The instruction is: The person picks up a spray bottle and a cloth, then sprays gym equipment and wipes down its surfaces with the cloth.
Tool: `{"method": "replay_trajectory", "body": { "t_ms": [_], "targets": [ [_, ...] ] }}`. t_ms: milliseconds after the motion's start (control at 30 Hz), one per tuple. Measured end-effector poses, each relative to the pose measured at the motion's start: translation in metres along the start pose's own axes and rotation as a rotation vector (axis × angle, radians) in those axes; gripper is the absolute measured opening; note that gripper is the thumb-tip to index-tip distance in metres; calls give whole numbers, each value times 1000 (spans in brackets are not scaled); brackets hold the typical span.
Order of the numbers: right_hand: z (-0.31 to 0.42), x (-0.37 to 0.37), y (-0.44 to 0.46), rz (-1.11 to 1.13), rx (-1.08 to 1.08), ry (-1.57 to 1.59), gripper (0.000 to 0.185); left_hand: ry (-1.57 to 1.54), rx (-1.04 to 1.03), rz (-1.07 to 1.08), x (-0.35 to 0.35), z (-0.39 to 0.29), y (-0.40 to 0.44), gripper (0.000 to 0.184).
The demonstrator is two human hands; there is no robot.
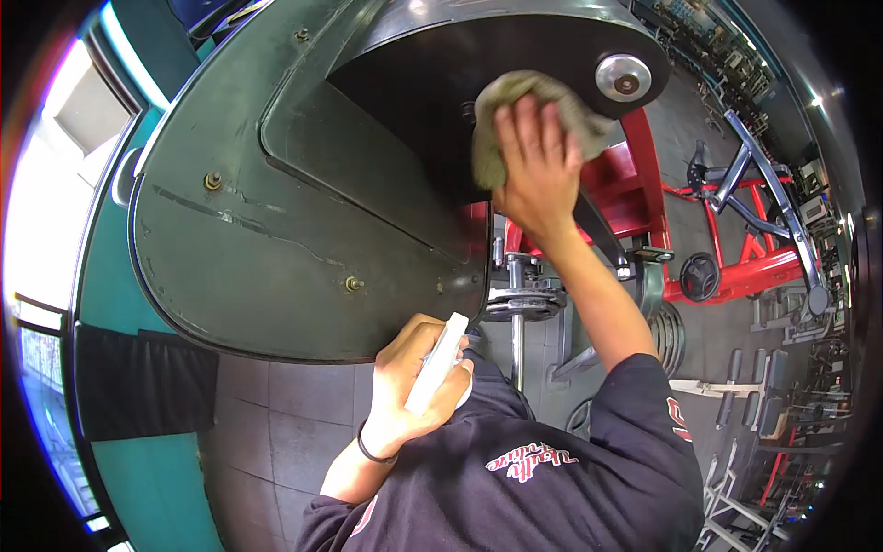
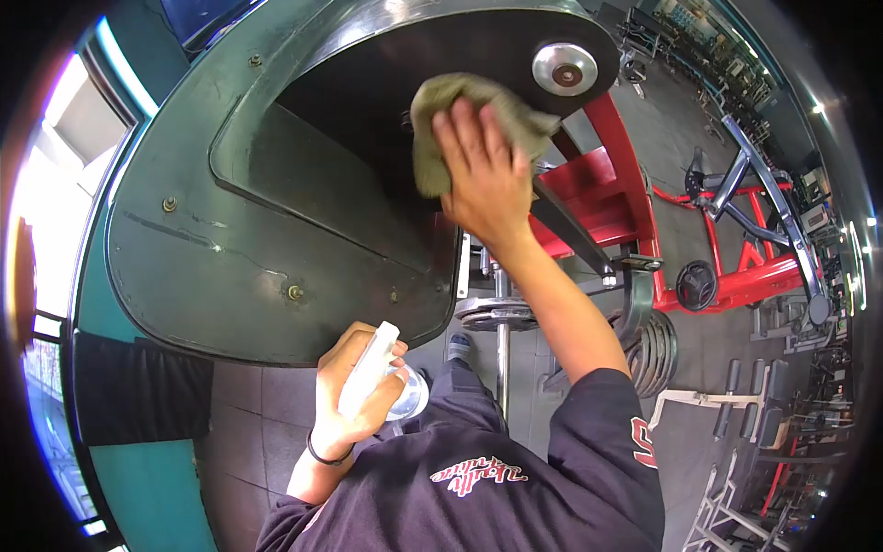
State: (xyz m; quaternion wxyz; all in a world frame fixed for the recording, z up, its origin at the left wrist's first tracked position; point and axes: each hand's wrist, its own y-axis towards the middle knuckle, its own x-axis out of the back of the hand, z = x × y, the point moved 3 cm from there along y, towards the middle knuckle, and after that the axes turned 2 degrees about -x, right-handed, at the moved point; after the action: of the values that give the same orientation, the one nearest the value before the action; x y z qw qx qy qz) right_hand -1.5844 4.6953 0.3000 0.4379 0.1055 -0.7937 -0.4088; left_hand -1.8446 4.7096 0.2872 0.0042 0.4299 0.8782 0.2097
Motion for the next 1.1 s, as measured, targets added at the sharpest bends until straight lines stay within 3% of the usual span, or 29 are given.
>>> {"method": "replay_trajectory", "body": {
  "t_ms": [100, 167, 267, 300, 400, 433, 500, 600, 767, 900, 967, 1033, 1100],
  "targets": [
    [7, -35, -54, 69, 219, 146, 78, -29, 7, -4, 0, 2, -1, 21],
    [-9, -38, -56, 55, 281, 57, 78, -29, 4, -1, 0, 2, -2, 21],
    [-29, 4, 8, -49, 135, 39, 77, -19, -5, -8, -1, 3, 0, 21],
    [-28, 15, 25, -178, 41, 18, 78, -14, -3, -9, -1, 3, -1, 21],
    [-15, -3, 16, -203, 3, 15, 78, -24, 7, -10, -1, 2, 0, 21],
    [-12, -11, 2, -9, 22, -2, 80, -23, 0, -7, 0, 3, 1, 21],
    [-5, -47, -44, 44, 105, 168, 79, -25, -11, -3, -1, 3, -1, 21],
    [-16, -47, -48, 6, 227, 164, 76, -31, 6, -10, 0, 3, -2, 21],
    [-17, 14, 34, -269, 37, 129, 64, -34, 19, 23, -2, 5, -2, 22],
    [-13, 13, -14, -15, -4, 911, 54, -39, -3, 31, 1, 6, -3, 22],
    [-6, -8, -66, 137, -704, 1858, 46, -38, -11, 20, 0, 5, -3, 21],
    [-4, 16, -77, 190, -1225, 2213, 47, -51, -3, -4, -1, 5, -2, 19],
    [-10, 34, -80, 323, -1286, 2390, 50, -77, 14, -31, -2, 5, -2, 16]
  ]
}}
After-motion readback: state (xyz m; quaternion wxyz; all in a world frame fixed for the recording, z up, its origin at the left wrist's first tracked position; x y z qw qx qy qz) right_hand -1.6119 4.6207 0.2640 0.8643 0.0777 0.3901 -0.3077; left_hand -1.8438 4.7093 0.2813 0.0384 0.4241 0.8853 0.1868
